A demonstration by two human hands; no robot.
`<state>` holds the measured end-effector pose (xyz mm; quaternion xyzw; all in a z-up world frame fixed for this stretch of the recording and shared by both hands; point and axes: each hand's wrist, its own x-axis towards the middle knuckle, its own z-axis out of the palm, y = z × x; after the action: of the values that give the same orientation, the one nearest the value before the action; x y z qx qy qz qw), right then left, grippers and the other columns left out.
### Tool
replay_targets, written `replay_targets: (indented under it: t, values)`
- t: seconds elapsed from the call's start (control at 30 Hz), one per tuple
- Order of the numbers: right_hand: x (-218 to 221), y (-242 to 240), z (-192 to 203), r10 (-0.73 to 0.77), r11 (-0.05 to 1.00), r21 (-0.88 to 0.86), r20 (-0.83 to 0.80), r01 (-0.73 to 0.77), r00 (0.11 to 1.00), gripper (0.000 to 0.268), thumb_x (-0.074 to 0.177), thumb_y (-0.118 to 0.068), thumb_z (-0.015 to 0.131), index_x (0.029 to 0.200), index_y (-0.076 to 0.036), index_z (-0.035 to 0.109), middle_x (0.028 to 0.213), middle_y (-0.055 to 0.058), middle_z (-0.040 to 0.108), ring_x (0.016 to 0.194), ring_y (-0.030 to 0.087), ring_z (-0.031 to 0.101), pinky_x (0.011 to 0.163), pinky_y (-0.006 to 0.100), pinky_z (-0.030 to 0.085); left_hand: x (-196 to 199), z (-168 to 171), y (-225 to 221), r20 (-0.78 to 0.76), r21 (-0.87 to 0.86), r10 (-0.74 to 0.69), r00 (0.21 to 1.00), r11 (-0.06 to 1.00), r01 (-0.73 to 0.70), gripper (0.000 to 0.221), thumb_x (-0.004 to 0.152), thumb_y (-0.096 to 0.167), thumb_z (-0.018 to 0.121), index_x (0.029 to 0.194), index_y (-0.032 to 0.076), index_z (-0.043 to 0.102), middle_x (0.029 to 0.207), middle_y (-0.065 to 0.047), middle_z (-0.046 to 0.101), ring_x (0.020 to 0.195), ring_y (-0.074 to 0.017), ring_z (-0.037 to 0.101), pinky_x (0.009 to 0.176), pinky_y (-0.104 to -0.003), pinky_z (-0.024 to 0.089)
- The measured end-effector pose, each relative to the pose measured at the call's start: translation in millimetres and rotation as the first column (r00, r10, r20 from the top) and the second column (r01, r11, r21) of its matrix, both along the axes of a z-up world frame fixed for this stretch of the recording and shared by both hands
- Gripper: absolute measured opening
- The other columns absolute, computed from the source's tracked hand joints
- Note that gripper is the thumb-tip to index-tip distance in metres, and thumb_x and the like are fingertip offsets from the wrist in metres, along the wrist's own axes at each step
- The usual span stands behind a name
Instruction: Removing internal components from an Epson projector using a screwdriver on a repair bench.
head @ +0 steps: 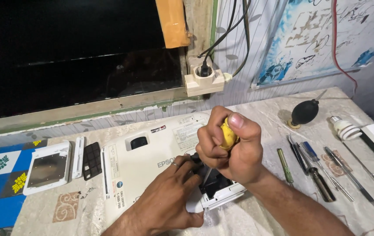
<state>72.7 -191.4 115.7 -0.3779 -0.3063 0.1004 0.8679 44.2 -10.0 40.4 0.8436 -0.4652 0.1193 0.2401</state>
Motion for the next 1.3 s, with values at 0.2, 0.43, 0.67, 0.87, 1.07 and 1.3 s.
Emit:
replay_targets:
  t: [0.2,0.43,0.67,0.87,1.07,1.3]
  values:
    - [-16.5,17.3,9.3,-0.033,0.996,-0.084,0.017,0.035,0.999,0.037,0.093,-0.034,0.053,0.074,-0.004,0.043,0.051,0.008,0.03,0.042,0.012,0.021,0.037,0.027,0.017,-1.3,-6.4,1.2,-0.053,0.061,0.033,0.998,0.998,-0.03,0.075,0.062,0.042,0.079,0.123,0.001,0.064,0.117,-0.025,0.057,0.111,-0.0466,0.048,0.083,-0.05,0.052]
    - [-13.8,18.8,4.7,-0.006,0.988,-0.154,0.043,0.012,0.999,0.042,0.092,-0.037,0.058,0.073,-0.003,0.045,0.049,0.008,0.033,0.041,0.013,0.026,0.037,0.027,0.019,-1.3,-0.9,3.8,-0.139,0.02,-0.006,0.99,1.0,0.009,0.08,0.068,0.042,0.074,0.136,0.003,0.055,0.126,-0.025,0.057,0.117,-0.0468,0.048,0.091,-0.048,0.048]
    - [-12.9,15.4,4.0,0.027,0.99,-0.139,0.037,-0.021,0.999,0.046,0.093,-0.039,0.06,0.071,-0.002,0.044,0.048,0.01,0.033,0.039,0.015,0.025,0.036,0.028,0.017,-2.4,2.3,3.4,-0.167,0.074,-0.021,0.986,0.997,0.034,0.077,0.076,0.046,0.067,0.138,0.002,0.052,0.117,-0.024,0.06,0.115,-0.0425,0.047,0.099,-0.046,0.044]
    - [24.8,-7.4,-8.9,0.376,0.925,-0.01,0.168,-0.38,0.911,0.036,0.098,-0.033,0.036,0.07,-0.011,0.042,0.049,0.005,0.033,0.036,0.012,0.019,0.029,0.032,0.015,-2.3,5.2,1.6,-0.171,0.238,0.058,0.984,0.971,-0.015,0.063,0.072,0.053,0.07,0.11,0.002,0.068,0.103,-0.015,0.055,0.108,-0.0332,0.046,0.079,-0.047,0.052]
    - [7.3,-3.5,-0.8,0.086,0.996,0.0,0.05,-0.086,0.995,0.039,0.097,-0.042,0.047,0.075,-0.011,0.044,0.051,0.003,0.025,0.04,0.01,0.013,0.033,0.027,0.012,-2.9,8.7,-0.6,-0.158,0.109,0.044,0.987,0.994,-0.027,0.068,0.063,0.046,0.074,0.107,-0.005,0.065,0.102,-0.019,0.053,0.11,-0.037,0.047,0.081,-0.046,0.052]
    - [-19.1,13.2,-1.9,-0.257,0.958,-0.091,0.143,0.271,0.956,0.036,0.1,-0.036,0.049,0.08,-0.006,0.047,0.055,0.006,0.033,0.046,0.01,0.023,0.038,0.024,0.018,-4.1,14.2,-0.6,-0.196,0.093,0.029,0.98,0.996,-0.011,0.075,0.065,0.044,0.073,0.12,-0.004,0.062,0.114,-0.022,0.052,0.113,-0.0396,0.045,0.088,-0.049,0.05]
